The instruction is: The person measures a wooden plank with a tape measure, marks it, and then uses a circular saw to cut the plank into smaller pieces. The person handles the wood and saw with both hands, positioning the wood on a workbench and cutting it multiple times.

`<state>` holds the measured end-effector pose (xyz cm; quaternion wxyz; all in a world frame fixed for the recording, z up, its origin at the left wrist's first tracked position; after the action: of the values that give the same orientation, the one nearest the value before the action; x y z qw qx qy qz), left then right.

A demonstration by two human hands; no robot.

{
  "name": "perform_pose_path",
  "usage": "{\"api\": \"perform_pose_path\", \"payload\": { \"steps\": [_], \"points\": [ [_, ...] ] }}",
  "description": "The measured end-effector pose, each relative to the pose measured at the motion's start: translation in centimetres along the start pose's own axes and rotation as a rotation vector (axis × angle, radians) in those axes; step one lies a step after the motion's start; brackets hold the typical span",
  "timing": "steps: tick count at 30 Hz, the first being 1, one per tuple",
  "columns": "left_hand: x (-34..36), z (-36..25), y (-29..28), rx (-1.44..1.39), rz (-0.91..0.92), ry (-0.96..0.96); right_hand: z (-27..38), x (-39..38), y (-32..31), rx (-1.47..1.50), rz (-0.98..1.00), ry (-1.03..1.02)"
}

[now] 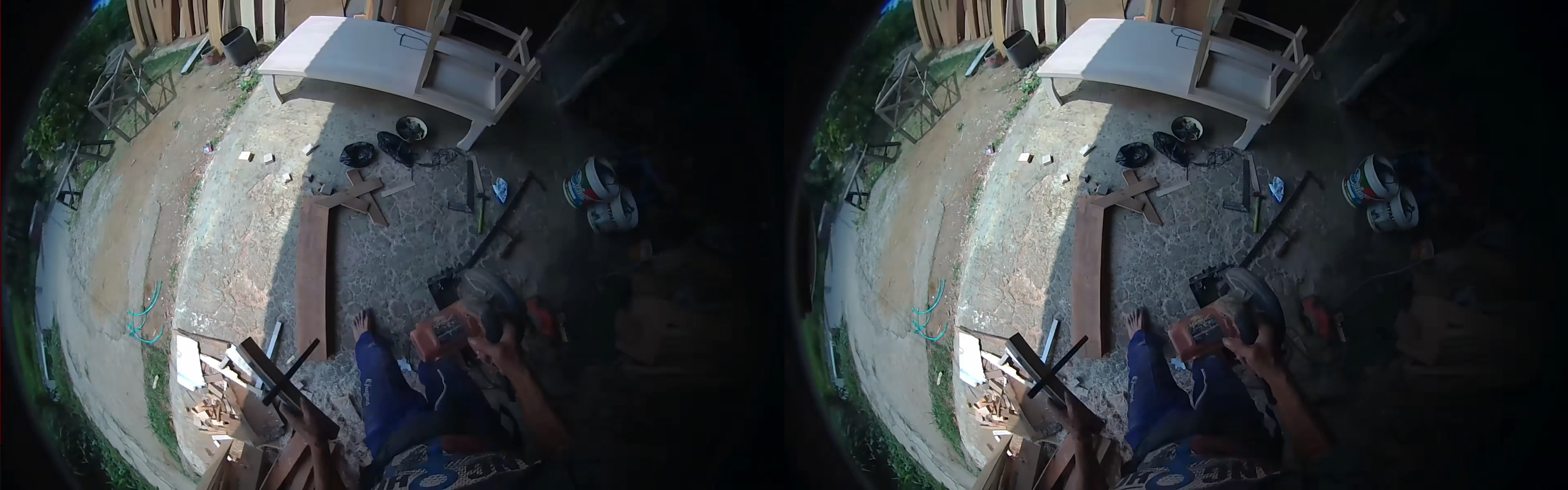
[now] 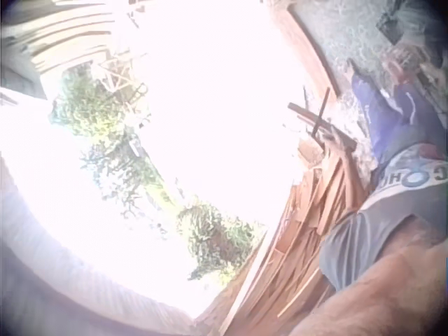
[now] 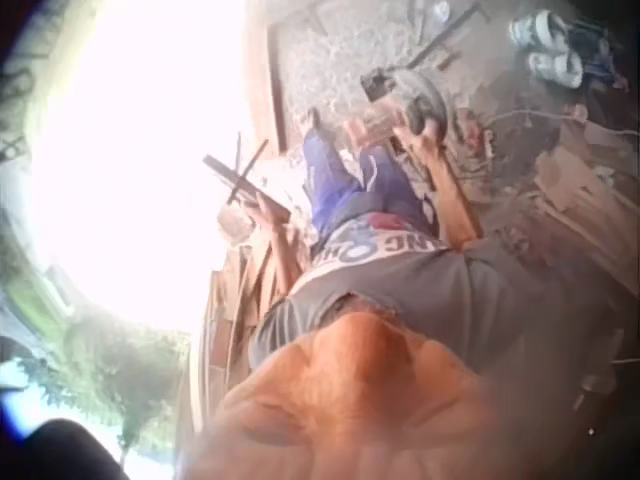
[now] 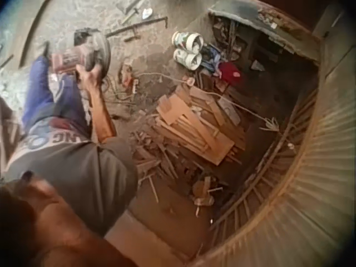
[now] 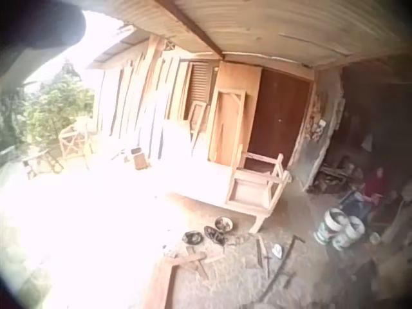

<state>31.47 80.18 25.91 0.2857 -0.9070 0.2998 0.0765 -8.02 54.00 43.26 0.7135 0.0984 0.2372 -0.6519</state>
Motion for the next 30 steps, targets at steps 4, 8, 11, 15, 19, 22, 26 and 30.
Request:
{"api": "perform_pose_path", "payload": {
  "steps": [4, 8, 11, 15, 19, 22, 26, 30],
  "points": [
    [3.9, -12.9, 6.5, -0.254, 0.347, 0.004, 0.6, -6.9, -5.5, 0.314, -0.157, -0.101],
    [6.1, -21.8, 12.1, -0.389, 0.517, 0.15, 4.7, -11.8, -4.7, 0.326, -0.359, -0.432],
    [2.0, -30.3, 17.3, -0.531, 0.683, 0.212, 4.0, -18.5, -6.9, 0.514, -0.502, -0.605],
    [0.3, -38.7, 20.4, -0.722, 0.994, 0.39, 8.0, -23.7, -6.7, 0.716, -0.461, -1.048],
    [-8.1, -45.4, 19.5, -0.783, 1.085, 0.453, 8.4, -29.8, -5.5, 0.69, -0.589, -1.151],
    [-16.3, -45.7, 19.2, -0.895, 1.149, 0.493, 8.2, -35.8, -4.9, 0.632, -0.689, -1.239],
    [-22.8, -44.5, 17.4, -1.038, 1.444, 0.428, 6.6, -41.6, -5.1, 0.598, -0.825, -1.281],
    [-28.3, -43.7, 14.0, -0.952, 1.528, 0.424, 3.8, -46.8, -4.7, 0.583, -0.951, -1.298]
  ]
}}
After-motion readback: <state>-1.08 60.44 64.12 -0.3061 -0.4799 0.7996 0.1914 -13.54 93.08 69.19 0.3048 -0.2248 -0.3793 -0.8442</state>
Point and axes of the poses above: each hand's wrist, its own x-axis towards the middle knuckle, its own y-axis out of the palm, z = x × y, the point moved 3 cm from there along x, towards the middle knuckle, and after that the axes turned 3 degrees about -y, right-handed, at the moved point
